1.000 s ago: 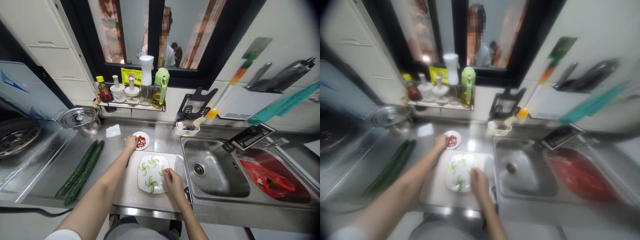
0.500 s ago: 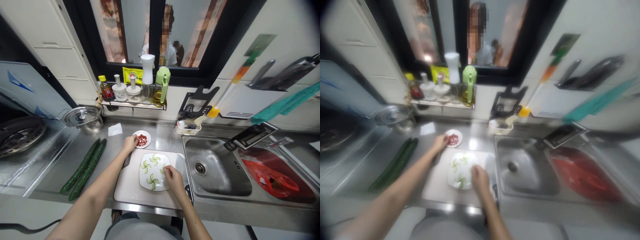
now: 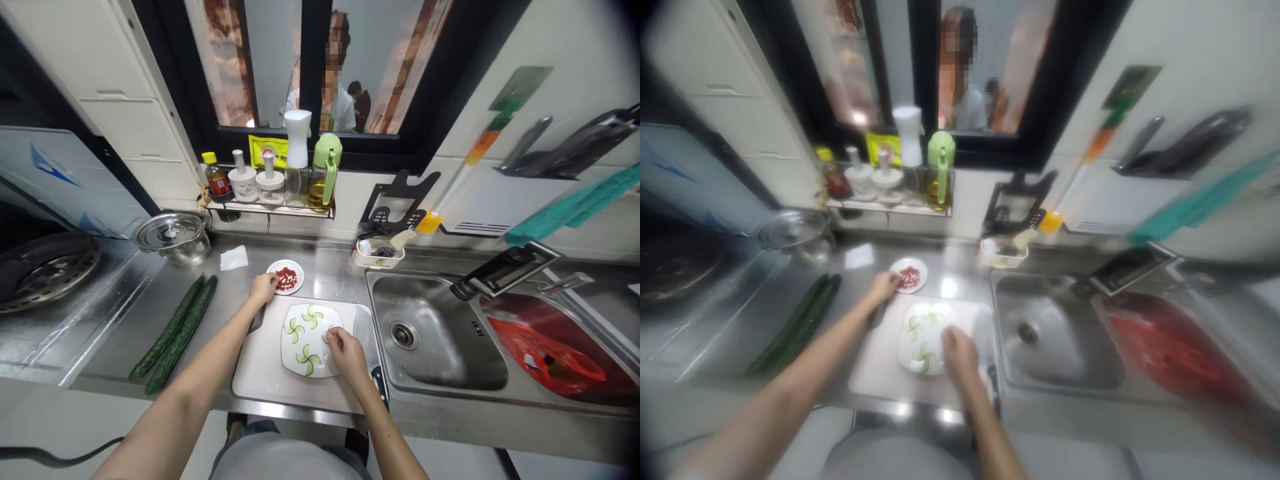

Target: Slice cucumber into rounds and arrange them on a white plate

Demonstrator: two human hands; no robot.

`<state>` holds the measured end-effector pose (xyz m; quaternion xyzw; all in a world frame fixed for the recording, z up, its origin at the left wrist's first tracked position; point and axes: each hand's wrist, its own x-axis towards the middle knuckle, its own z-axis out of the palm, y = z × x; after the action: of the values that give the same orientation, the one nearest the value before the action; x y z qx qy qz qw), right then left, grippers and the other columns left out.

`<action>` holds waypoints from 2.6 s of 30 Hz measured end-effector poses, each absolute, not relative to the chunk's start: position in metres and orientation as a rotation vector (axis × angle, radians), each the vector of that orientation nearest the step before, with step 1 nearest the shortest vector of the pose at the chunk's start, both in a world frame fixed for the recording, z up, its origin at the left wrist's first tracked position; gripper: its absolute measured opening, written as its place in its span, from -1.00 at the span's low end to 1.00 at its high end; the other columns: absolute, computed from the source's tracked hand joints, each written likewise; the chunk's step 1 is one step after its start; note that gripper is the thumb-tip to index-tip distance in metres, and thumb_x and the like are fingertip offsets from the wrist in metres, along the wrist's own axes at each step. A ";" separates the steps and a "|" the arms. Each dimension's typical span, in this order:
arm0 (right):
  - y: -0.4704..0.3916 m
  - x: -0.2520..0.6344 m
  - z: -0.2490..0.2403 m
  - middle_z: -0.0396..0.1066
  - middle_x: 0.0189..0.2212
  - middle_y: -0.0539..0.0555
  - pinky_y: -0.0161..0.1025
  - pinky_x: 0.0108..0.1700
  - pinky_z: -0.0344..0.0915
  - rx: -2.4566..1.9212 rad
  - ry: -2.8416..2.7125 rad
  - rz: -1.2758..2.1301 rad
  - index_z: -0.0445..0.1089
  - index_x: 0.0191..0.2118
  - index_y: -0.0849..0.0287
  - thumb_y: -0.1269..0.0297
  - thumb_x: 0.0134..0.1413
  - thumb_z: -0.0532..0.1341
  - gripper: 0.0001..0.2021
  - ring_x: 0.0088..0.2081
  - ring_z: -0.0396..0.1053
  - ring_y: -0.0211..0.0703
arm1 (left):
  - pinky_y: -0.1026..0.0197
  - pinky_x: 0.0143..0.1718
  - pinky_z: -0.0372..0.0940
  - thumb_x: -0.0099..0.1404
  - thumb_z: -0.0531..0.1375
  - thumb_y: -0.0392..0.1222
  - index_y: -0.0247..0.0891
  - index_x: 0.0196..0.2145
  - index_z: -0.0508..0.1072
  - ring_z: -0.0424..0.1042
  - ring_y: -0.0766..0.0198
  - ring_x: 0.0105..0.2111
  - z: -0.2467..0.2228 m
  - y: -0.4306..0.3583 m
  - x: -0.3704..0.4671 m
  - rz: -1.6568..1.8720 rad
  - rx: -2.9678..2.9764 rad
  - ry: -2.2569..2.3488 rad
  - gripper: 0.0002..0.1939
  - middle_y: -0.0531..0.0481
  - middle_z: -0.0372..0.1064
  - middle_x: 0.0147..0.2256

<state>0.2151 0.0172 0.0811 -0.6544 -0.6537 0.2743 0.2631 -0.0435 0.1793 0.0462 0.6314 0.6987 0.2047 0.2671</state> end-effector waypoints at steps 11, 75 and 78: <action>0.025 0.209 0.085 0.41 -0.49 0.04 -0.36 -0.43 0.09 -1.767 -1.760 0.743 0.41 -0.36 0.16 0.10 0.11 -0.02 -0.67 -0.45 0.29 -0.21 | 0.13 -0.21 0.34 -0.03 0.34 -0.18 -0.35 -0.29 0.46 0.47 0.22 -0.35 0.034 0.168 -0.033 1.038 1.101 1.441 -0.68 -0.07 0.49 -0.44; 0.153 0.167 0.094 0.48 -0.36 0.02 -0.37 -0.26 0.19 -1.379 -2.063 0.845 0.48 -0.28 0.18 0.30 0.09 0.12 -0.81 -0.35 0.35 -0.26 | 0.26 -0.29 0.29 0.04 0.25 -0.18 -0.33 -0.27 0.47 0.42 0.29 -0.40 0.057 0.147 -0.009 1.104 1.321 1.227 -0.74 -0.02 0.46 -0.43; 0.146 0.173 0.099 0.46 -0.35 0.02 -0.36 -0.25 0.17 -1.341 -2.112 0.810 0.47 -0.28 0.17 0.31 0.08 0.14 -0.84 -0.34 0.33 -0.27 | 0.28 -0.30 0.28 0.07 0.24 -0.19 -0.32 -0.23 0.46 0.40 0.30 -0.39 0.061 0.145 -0.002 1.076 1.422 1.243 -0.73 0.00 0.44 -0.43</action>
<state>0.1734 0.1464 0.0989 -0.4932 -0.7771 0.2979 0.2533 -0.0017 0.1446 0.0610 0.5792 0.5063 0.4382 0.4650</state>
